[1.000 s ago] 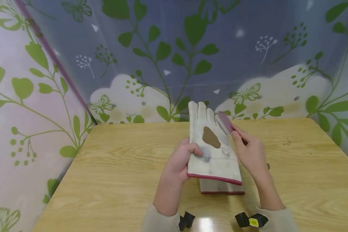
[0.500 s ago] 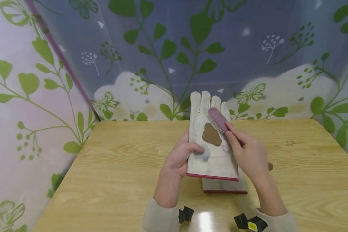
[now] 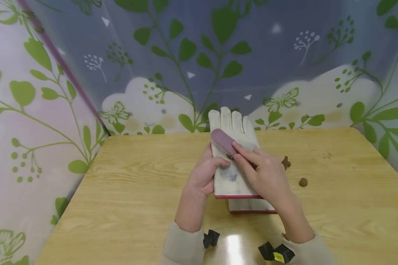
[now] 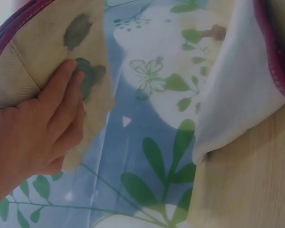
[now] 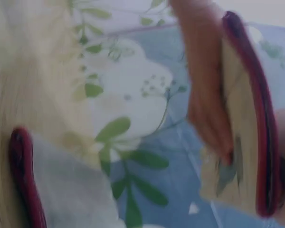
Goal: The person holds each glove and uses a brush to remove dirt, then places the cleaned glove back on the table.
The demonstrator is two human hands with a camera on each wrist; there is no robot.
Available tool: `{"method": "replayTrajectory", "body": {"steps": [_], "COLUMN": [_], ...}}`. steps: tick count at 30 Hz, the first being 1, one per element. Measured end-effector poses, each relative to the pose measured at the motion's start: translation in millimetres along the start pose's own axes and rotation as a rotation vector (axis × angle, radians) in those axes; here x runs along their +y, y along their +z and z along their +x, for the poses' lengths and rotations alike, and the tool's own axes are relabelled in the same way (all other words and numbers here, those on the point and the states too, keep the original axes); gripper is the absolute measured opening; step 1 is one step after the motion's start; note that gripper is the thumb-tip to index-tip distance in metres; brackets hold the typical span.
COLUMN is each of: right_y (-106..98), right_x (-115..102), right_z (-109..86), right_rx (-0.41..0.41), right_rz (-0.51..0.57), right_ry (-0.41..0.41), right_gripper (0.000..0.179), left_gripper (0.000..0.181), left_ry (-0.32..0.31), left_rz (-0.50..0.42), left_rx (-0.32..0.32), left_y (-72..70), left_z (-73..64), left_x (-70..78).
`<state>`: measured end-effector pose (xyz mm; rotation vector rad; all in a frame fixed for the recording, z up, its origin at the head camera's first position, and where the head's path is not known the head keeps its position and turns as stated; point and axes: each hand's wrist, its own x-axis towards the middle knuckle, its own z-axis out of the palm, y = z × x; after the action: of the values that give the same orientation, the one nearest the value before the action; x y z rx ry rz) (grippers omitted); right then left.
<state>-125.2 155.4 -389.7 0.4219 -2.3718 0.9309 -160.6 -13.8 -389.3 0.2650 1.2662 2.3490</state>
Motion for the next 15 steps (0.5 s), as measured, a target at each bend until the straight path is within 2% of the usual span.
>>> {"method": "replayTrajectory", "body": {"steps": [1, 3, 7, 9, 10, 12, 15], "right_y": [3, 6, 0, -7, -10, -15, -16], "right_x": [3, 14, 40, 44, 42, 32, 8], "right_z": [1.5, 4.3, 3.6, 1.3, 0.5, -0.3, 0.3], "right_rx": [0.007, 0.055, 0.109, 0.113, 0.115, 0.11, 0.04], "right_rz": [-0.027, -0.054, -0.056, -0.02, 0.018, 0.087, 0.141], "right_ry": [-0.003, 0.045, 0.246, 0.334, 0.349, 0.297, 0.108], "right_gripper": [0.034, 0.034, 0.036, 0.037, 0.036, 0.034, 0.034], "left_gripper": [0.086, 0.087, 0.085, 0.084, 0.084, 0.083, 0.082], "left_ry": [0.003, 0.002, -0.024, -0.037, -0.041, -0.041, -0.03], "left_rz": [0.003, 0.002, -0.008, -0.016, -0.017, -0.02, -0.026], "left_rx": [0.008, 0.014, 0.011, 0.01, 0.013, 0.013, 0.0], "left_y": [1.2, 3.3, 7.2, 8.1, 8.5, 8.8, 9.2], "left_z": [-0.4, -0.8, -2.5, -3.2, -3.7, -4.3, -4.4], "left_x": [1.2, 2.4, 3.7, 3.7, 3.9, 4.4, 5.7]}}
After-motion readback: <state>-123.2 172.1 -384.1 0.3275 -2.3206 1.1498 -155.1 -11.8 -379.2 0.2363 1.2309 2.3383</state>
